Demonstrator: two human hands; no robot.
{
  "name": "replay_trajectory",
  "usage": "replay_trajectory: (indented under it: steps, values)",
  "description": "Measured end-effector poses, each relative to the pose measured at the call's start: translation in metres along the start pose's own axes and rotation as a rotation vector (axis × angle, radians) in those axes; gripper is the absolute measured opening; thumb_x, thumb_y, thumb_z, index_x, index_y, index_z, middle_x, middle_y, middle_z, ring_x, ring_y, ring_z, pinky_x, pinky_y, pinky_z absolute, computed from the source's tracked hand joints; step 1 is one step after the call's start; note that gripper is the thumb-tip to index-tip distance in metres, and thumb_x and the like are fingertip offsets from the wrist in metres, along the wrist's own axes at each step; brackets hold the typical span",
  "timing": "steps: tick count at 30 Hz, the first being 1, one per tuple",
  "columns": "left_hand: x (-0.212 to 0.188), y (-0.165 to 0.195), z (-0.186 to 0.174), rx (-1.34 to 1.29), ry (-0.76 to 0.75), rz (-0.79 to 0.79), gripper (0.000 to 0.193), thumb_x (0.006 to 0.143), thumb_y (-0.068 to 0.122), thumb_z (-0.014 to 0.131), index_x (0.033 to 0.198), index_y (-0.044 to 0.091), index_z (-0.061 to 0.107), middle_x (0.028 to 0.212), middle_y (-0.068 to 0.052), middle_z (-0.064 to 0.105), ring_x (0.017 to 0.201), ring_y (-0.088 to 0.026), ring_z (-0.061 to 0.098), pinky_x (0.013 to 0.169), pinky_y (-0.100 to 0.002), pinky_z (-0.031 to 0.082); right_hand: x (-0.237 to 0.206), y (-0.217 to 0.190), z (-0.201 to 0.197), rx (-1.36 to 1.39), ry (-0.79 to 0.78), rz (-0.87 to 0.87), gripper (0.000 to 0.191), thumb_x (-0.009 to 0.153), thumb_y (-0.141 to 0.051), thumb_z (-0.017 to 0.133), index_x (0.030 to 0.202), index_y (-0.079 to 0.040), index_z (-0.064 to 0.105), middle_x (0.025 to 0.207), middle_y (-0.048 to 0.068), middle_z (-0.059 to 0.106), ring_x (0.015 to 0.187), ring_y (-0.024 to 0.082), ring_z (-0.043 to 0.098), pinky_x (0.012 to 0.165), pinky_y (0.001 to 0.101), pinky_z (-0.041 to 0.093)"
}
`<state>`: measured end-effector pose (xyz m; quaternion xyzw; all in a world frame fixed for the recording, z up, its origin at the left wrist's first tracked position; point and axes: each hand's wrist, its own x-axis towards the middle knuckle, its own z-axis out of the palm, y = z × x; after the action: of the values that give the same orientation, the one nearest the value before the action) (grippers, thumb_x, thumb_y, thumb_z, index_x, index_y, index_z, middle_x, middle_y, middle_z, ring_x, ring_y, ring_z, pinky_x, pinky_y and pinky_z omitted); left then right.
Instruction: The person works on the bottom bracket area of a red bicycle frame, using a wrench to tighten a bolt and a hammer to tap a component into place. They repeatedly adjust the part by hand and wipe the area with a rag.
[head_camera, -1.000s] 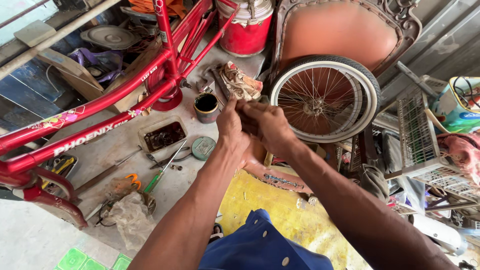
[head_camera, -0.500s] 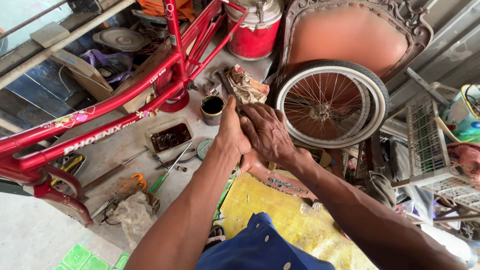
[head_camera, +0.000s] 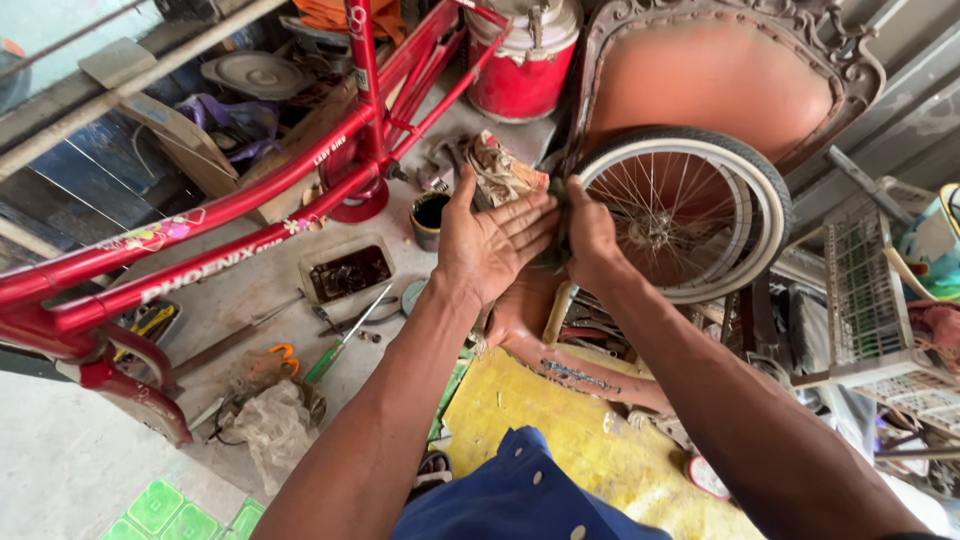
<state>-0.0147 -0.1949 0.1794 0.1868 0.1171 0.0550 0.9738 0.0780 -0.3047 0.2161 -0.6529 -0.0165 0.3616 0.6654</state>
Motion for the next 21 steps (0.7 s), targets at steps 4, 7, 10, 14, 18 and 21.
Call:
replay_trajectory:
  steps: [4, 7, 10, 14, 18, 21]
  values:
    - [0.006, 0.003, 0.002, -0.185, -0.182, 0.075, 0.092, 0.101, 0.068, 0.041, 0.142, -0.014, 0.052, 0.141, -0.029, 0.061, 0.132, -0.038, 0.061, 0.119, -0.046, 0.045, 0.004, 0.003, 0.006, 0.621, -0.359, 0.193, 0.035, 0.096, -0.036, 0.042, 0.080, -0.015, 0.064, 0.089, 0.006, 0.074, 0.096, 0.024, 0.067, 0.095, 0.0462, 0.056]
    - [0.008, 0.008, 0.006, -0.110, -0.116, 0.069, 0.088, 0.095, 0.070, 0.046, 0.135, -0.008, 0.058, 0.136, -0.026, 0.063, 0.125, -0.037, 0.064, 0.113, -0.046, 0.050, 0.018, 0.005, 0.003, 0.668, -0.403, 0.246, 0.029, 0.097, -0.030, 0.047, 0.080, -0.016, 0.065, 0.085, 0.003, 0.071, 0.088, 0.023, 0.067, 0.092, 0.0459, 0.058]
    - [0.009, 0.012, 0.011, 0.051, -0.016, 0.034, 0.084, 0.095, 0.068, 0.053, 0.130, -0.008, 0.062, 0.124, -0.024, 0.070, 0.115, -0.033, 0.069, 0.105, -0.044, 0.055, 0.029, 0.004, -0.001, 0.679, -0.469, 0.158, 0.031, 0.103, -0.035, 0.052, 0.083, -0.015, 0.066, 0.082, 0.003, 0.070, 0.077, 0.022, 0.067, 0.079, 0.0390, 0.059]
    - [0.010, 0.005, 0.005, 0.261, 0.251, 0.061, 0.078, 0.090, 0.070, 0.056, 0.111, -0.005, 0.069, 0.097, -0.016, 0.074, 0.089, -0.028, 0.072, 0.083, -0.042, 0.059, 0.019, -0.005, -0.002, 0.301, -0.330, -0.226, 0.039, 0.104, -0.042, 0.052, 0.103, -0.008, 0.073, 0.090, 0.011, 0.070, 0.071, 0.022, 0.062, 0.064, 0.0354, 0.054]
    - [0.013, -0.011, -0.013, 0.471, 0.414, 0.051, 0.058, 0.092, 0.061, 0.062, 0.097, 0.004, 0.066, 0.085, -0.010, 0.066, 0.073, -0.025, 0.063, 0.061, -0.038, 0.052, -0.014, 0.000, 0.017, -0.235, -0.186, -0.366, 0.044, 0.101, -0.041, 0.049, 0.120, -0.008, 0.071, 0.098, 0.018, 0.070, 0.078, 0.024, 0.066, 0.064, 0.0359, 0.056]
    - [0.020, -0.017, -0.019, 0.355, 0.382, 0.054, 0.039, 0.090, 0.052, 0.056, 0.098, 0.014, 0.065, 0.088, -0.006, 0.069, 0.079, -0.020, 0.066, 0.063, -0.037, 0.052, -0.030, 0.013, 0.020, -0.657, -0.184, -0.991, 0.045, 0.110, -0.035, 0.042, 0.120, -0.001, 0.069, 0.113, 0.023, 0.069, 0.103, 0.035, 0.063, 0.085, 0.0440, 0.051]
